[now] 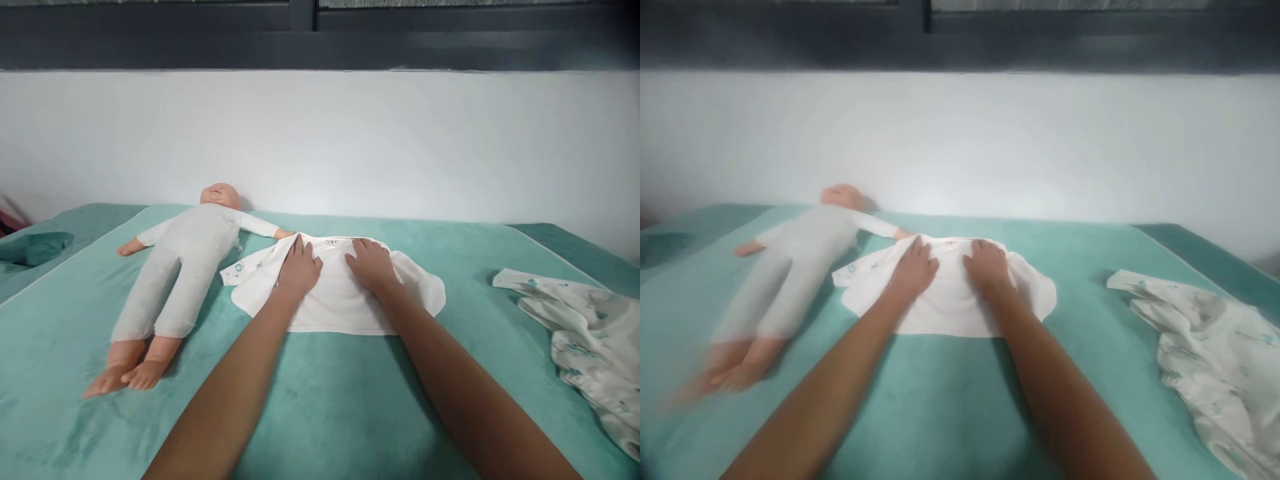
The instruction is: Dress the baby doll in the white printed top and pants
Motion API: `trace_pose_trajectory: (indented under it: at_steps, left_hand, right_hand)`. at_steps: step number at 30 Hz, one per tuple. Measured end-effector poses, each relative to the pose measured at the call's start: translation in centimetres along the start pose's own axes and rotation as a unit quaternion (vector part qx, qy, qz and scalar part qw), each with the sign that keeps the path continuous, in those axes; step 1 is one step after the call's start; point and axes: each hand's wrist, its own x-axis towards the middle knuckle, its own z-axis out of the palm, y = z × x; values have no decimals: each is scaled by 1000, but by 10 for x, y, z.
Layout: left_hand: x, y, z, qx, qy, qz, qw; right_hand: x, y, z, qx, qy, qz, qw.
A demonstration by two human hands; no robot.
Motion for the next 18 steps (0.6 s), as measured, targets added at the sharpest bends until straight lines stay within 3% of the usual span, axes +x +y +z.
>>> trace_pose_trajectory:
  at_steps: [3, 6, 8, 11, 13, 14, 18]
  left_hand:
    - [-12, 7, -4, 7, 23, 1, 1000]
    - [-28, 19, -8, -27, 7, 100, 995]
    - [-38, 27, -8, -76, -29, 190, 978]
    - [-46, 34, -5, -122, -78, 272, 951]
    - [-46, 35, -3, -134, -94, 283, 945]
    - [-46, 34, -2, -138, -98, 280, 945]
    - [-42, 31, -2, -142, -113, 272, 945]
  right_hand:
    - [-2, -9, -1, 49, 3, -66, 997]
    - [-2, -8, -11, 127, 29, -110, 985]
    - [-3, 10, -24, 175, 70, -51, 981]
    - [-12, 59, -46, 181, 110, 125, 969]
    - [-25, 91, -55, 136, 64, 216, 965]
    - [-32, 103, -57, 135, 13, 226, 965]
    - [-50, 113, -56, 209, -107, 166, 958]
